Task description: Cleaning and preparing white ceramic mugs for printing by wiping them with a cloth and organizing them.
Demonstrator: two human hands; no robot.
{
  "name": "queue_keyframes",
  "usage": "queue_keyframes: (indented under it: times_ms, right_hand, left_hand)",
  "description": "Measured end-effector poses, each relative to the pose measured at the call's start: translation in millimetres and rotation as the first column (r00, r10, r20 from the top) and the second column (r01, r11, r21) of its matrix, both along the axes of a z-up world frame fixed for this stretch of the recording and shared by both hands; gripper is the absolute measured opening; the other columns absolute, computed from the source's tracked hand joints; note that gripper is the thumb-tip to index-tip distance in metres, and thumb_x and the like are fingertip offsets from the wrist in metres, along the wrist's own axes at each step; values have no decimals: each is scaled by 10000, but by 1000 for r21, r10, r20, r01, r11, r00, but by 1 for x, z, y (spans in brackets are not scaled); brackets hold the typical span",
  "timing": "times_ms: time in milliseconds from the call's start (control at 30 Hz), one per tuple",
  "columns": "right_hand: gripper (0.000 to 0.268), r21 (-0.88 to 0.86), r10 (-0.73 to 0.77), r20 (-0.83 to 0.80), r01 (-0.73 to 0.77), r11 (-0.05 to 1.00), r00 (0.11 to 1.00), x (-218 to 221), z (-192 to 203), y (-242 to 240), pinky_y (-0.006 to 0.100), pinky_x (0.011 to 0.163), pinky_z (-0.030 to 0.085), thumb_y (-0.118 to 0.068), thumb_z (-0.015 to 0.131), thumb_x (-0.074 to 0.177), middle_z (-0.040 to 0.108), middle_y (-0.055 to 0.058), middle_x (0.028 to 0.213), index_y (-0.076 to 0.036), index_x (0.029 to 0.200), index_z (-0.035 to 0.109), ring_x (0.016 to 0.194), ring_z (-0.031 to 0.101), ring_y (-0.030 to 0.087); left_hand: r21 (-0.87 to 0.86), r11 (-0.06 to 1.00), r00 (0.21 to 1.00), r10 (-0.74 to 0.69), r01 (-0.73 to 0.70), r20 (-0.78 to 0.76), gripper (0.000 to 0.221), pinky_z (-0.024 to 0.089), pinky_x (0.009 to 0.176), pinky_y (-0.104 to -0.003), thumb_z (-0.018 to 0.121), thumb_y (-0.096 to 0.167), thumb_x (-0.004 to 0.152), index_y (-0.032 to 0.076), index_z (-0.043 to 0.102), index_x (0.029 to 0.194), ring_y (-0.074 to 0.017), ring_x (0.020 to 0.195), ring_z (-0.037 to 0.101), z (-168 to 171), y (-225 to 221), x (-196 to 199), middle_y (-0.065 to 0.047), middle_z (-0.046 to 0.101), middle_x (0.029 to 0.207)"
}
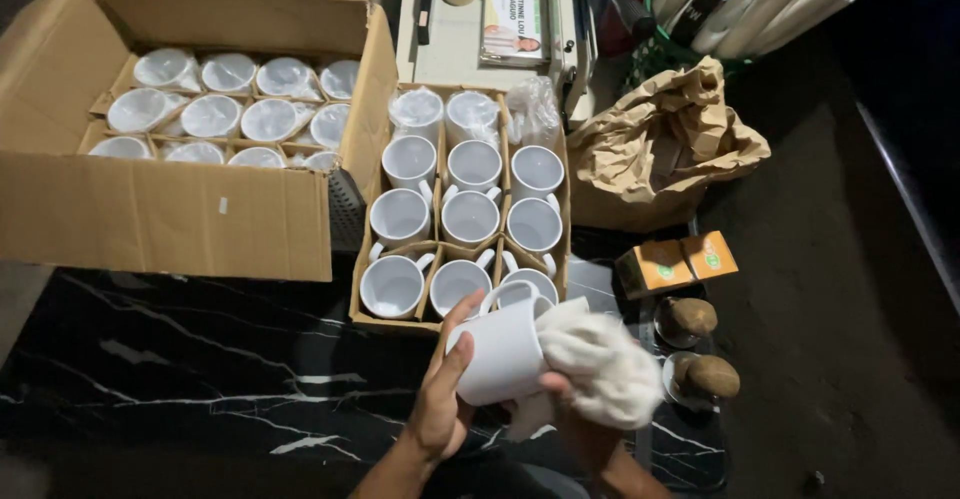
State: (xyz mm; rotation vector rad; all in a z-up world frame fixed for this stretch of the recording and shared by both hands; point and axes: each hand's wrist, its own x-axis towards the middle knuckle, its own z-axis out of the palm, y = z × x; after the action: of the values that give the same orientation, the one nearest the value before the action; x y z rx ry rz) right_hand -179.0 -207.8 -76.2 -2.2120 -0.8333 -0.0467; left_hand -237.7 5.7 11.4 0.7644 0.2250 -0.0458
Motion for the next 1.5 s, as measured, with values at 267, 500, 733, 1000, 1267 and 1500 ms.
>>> queue_keyframes:
  times_ms: [267,500,733,1000,1267,1500]
  right_hand:
    - [588,-174,127,-459,-229,958,879,-3,97,50,523,1100,299,-552,663,847,697,30,1257,-224,1331,593,1216,643,190]
    - [596,-486,460,355,-260,834,814,-39,62,76,602,1323,103,-421,742,847,633,4,1404,-236,1401,627,1407,542,280]
    - [710,193,351,-182,-317,929,918,-67,78,101,583,1234,119,-396,880,770,639,164,1332,-31,1321,620,1326,551,349]
    - [833,631,547,-760,605,486,353,-101,11,81,429,1007,543,-359,899,742,661,116,1275,-44,1403,501,1159,662,250]
    - [457,452,20,-879,820,351,476,-50,-7,9,459,844,580,-251,732,908,702,155,1121,2,1266,602,995,679,306]
    - [541,162,-319,-421,417,895,849,15,-86,-28,388,964,520,-201,767,813,704,100,1190,-47,1312,625,1076,666,220]
  left_hand:
    - [-7,982,982,-189,188,-13,616,504,918,-394,470,433,995,112,421,1519,-248,1106,640,-8,50,-3,-143,634,1255]
    - [790,611,924,-275,-47,267,471,472,1037,-375,609,272,960,20,593,1358,-280,1184,651,8,85,-17,-177,666,1256]
    - [797,557,894,-198,-235,401,455,521,963,-395,679,299,889,28,589,1244,-318,1057,663,1,98,-36,-185,639,1157]
    - [666,402,455,-505,-628,734,557,593,826,-447,817,440,891,139,555,1280,-348,1036,682,14,117,-15,-139,619,1231]
    - [697,482,712,-192,-532,676,546,560,937,-417,732,420,909,109,528,1309,-322,1107,661,-18,93,-7,-178,598,1270]
    - [198,967,972,116,-157,206,550,459,993,-399,535,385,974,13,444,1369,-263,1130,572,-29,70,11,-178,595,1287]
